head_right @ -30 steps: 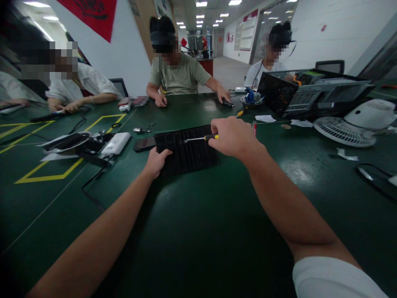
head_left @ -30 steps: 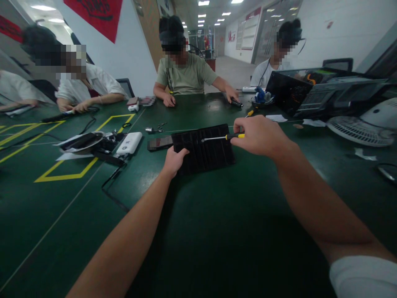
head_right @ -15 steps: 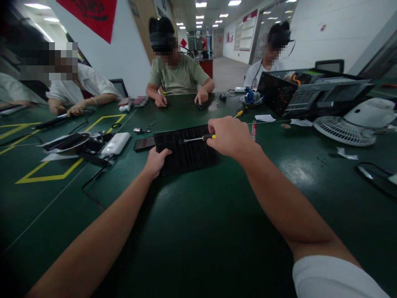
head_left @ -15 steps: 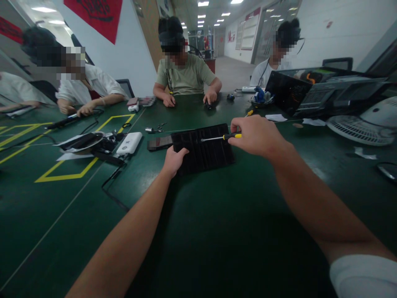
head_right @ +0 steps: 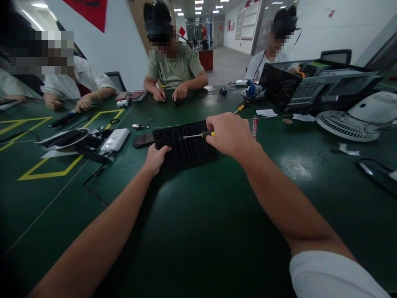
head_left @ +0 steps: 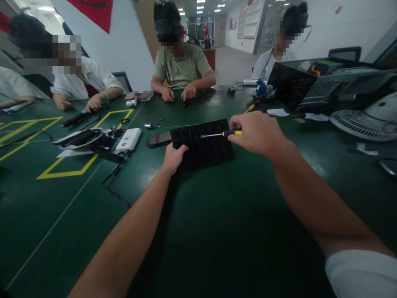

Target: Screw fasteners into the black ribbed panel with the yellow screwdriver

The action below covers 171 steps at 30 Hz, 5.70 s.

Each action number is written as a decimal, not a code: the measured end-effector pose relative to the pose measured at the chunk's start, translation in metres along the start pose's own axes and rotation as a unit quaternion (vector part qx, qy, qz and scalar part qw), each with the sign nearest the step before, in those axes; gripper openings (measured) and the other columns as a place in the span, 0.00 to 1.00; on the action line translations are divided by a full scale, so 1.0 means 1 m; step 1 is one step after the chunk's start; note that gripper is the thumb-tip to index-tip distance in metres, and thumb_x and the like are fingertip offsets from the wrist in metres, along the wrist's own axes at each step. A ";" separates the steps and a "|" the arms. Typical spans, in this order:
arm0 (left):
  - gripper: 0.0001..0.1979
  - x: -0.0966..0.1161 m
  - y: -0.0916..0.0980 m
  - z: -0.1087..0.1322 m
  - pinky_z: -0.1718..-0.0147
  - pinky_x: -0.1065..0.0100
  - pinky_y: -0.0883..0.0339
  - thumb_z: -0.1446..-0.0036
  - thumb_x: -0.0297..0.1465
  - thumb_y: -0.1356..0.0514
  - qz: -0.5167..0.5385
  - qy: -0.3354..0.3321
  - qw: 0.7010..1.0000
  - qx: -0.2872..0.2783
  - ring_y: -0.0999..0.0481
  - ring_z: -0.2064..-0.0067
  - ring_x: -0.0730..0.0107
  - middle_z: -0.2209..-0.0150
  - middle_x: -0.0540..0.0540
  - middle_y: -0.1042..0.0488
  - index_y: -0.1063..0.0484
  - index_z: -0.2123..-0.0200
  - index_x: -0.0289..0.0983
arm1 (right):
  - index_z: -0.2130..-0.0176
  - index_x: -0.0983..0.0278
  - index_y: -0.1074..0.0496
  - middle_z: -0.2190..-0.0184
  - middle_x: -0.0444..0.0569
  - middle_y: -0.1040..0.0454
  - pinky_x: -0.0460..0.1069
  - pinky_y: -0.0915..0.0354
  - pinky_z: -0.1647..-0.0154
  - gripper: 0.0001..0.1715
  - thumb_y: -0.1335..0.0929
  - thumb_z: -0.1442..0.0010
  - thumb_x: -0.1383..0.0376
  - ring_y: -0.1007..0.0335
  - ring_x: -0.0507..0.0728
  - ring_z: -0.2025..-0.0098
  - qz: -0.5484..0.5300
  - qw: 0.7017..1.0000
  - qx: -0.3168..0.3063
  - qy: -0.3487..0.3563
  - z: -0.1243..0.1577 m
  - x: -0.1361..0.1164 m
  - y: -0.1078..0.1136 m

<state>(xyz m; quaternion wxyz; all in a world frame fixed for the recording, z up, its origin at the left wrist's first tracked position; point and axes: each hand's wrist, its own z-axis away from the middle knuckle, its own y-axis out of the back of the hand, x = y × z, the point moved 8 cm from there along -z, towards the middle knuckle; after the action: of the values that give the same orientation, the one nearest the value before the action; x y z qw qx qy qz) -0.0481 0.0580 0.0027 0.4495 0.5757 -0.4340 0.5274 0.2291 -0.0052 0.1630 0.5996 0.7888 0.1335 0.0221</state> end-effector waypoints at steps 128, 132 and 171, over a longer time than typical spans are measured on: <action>0.15 0.002 -0.002 0.003 0.65 0.63 0.28 0.64 0.33 0.31 0.014 0.055 0.998 -0.002 0.23 0.65 0.60 0.68 0.46 0.23 0.25 0.68 0.37 | 0.56 0.58 0.17 0.59 0.54 0.17 0.56 0.39 0.62 0.12 0.26 0.38 0.57 0.24 0.66 0.57 -0.008 0.998 0.058 0.014 -0.002 0.006 0.014; 0.15 0.002 -0.002 0.002 0.64 0.62 0.28 0.64 0.33 0.31 0.015 0.051 0.999 -0.001 0.24 0.65 0.61 0.68 0.46 0.23 0.25 0.68 0.37 | 0.56 0.58 0.17 0.59 0.54 0.17 0.56 0.39 0.62 0.12 0.26 0.38 0.57 0.24 0.66 0.58 0.000 0.999 0.048 0.021 -0.003 0.002 0.012; 0.29 0.019 0.008 -0.011 0.59 0.56 0.23 0.60 0.31 0.26 -0.120 0.075 0.986 -0.089 0.18 0.60 0.55 0.58 0.42 0.17 0.24 0.51 0.39 | 0.57 0.56 0.16 0.59 0.54 0.17 0.57 0.35 0.59 0.13 0.25 0.38 0.53 0.23 0.66 0.57 -0.039 0.999 0.032 -0.004 -0.008 0.009 -0.004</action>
<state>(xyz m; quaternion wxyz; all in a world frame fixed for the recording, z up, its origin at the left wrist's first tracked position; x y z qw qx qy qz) -0.0565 0.0666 0.0227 0.5905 0.5398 -0.3720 0.4707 0.2353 0.0054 0.1605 0.5749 0.8019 0.1624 -0.0088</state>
